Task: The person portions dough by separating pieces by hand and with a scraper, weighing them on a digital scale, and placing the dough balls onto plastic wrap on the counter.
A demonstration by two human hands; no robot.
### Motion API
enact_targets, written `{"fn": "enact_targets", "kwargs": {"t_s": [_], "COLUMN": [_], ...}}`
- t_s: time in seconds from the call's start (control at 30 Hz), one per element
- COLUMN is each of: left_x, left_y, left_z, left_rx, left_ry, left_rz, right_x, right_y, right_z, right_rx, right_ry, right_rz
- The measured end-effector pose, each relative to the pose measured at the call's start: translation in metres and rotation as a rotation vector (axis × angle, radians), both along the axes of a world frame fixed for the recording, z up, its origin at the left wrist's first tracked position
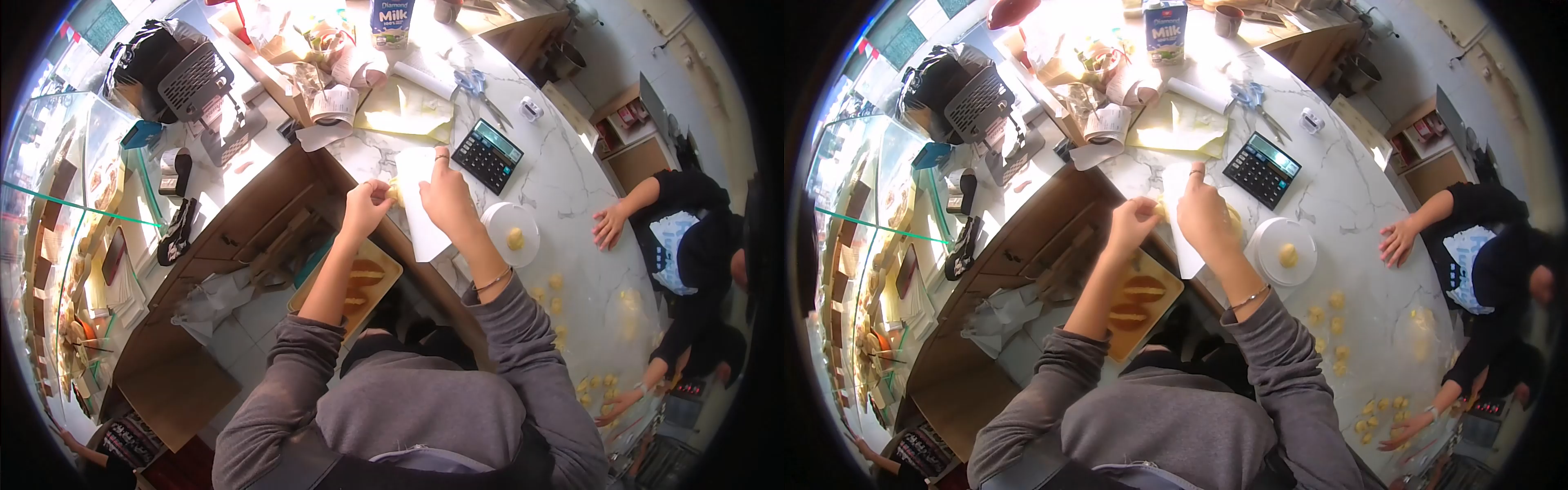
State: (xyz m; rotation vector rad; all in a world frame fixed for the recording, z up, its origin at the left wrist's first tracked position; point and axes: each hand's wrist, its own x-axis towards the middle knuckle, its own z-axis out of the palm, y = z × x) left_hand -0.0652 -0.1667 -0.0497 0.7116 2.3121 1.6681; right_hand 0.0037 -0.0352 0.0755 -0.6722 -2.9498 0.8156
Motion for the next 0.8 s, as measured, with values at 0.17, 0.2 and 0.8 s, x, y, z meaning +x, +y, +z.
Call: {"fn": "enact_targets", "kwargs": {"t_s": [0.17,0.2,0.8], "left_x": [0.005,0.005,0.002], "left_y": [0.004,0.004,-0.008], "left_z": [0.002,0.0,0.01], "left_rx": [-0.004,-0.011,-0.148], "left_ry": [0.122,0.126,-0.009], "left_rz": [0.01,0.018,0.038], "right_x": [-0.001,-0.002,-0.047], "right_y": [-0.01,-0.011,0.013], "right_z": [-0.007,-0.012,-0.06], "right_rx": [0.009,0.01,0.005], "right_ry": [-0.001,0.004,0.033], "right_rz": [0.058,0.07,-0.015]}}
